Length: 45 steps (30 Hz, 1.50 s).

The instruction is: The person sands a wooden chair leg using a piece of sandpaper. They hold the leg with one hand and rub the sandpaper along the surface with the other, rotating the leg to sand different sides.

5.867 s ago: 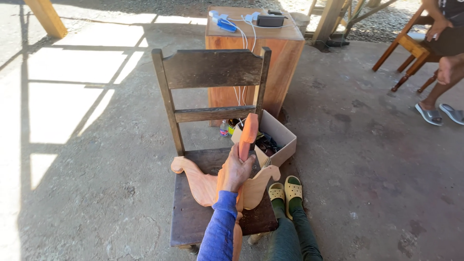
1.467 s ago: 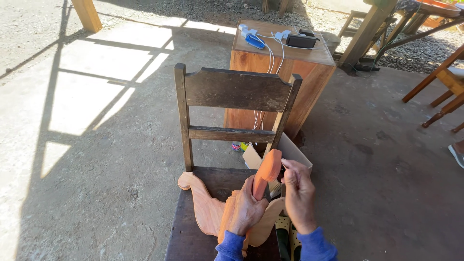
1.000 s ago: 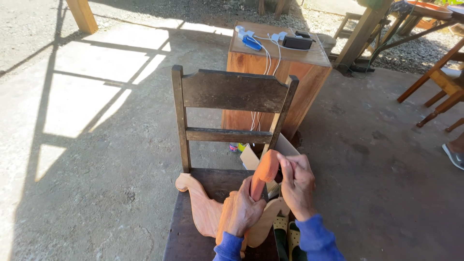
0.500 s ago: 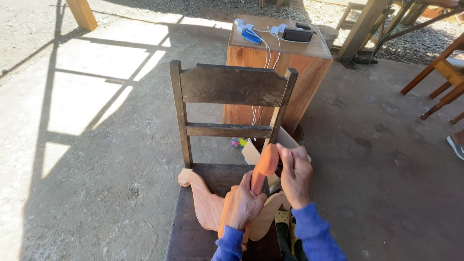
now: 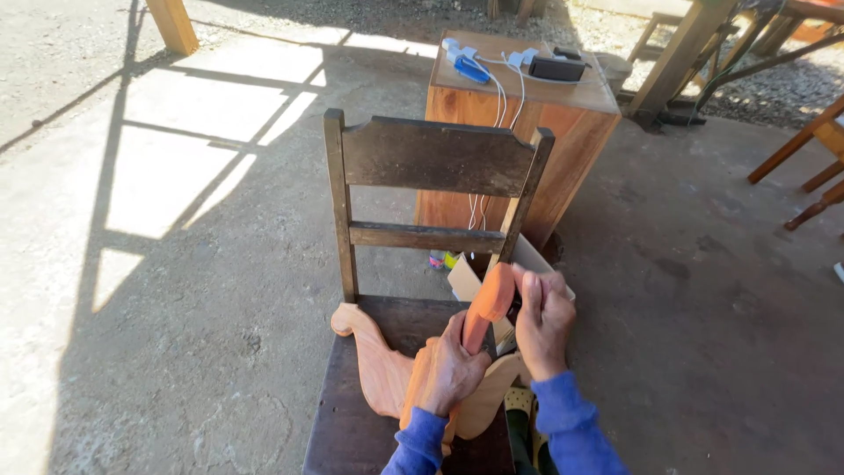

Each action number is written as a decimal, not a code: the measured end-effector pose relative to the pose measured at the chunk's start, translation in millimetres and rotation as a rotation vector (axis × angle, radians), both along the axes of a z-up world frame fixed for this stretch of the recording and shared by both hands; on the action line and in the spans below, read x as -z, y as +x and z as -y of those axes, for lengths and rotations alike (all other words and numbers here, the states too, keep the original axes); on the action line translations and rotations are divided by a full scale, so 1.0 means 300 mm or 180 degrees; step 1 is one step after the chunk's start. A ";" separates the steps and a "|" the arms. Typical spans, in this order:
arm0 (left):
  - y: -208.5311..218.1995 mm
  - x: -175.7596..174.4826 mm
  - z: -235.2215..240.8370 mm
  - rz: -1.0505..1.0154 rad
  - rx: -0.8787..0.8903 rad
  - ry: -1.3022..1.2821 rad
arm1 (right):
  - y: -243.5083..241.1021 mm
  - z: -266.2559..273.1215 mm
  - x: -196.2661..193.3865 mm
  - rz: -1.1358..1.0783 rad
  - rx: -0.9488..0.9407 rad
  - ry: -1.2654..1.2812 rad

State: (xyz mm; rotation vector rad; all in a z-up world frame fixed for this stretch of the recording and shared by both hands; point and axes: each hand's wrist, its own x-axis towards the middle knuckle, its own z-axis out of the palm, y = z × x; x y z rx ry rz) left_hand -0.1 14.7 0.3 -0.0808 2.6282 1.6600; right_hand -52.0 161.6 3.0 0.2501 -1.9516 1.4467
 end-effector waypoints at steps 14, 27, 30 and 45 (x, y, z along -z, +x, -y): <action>0.019 -0.028 -0.001 0.0144 0.0055 -0.0229 | 0.039 0.010 -0.007 0.0080 0.0385 0.0129; 0.015 -0.039 0.005 0.0159 0.0022 -0.0022 | 0.021 -0.023 -0.093 -0.0317 0.0414 0.1053; 0.036 -0.036 0.005 0.0135 0.0048 0.0014 | 0.025 -0.031 -0.118 -0.0181 0.0581 0.1420; 0.006 -0.007 0.009 -0.0045 -0.0059 -0.0148 | -0.023 -0.068 -0.270 -0.0497 -0.0124 0.2677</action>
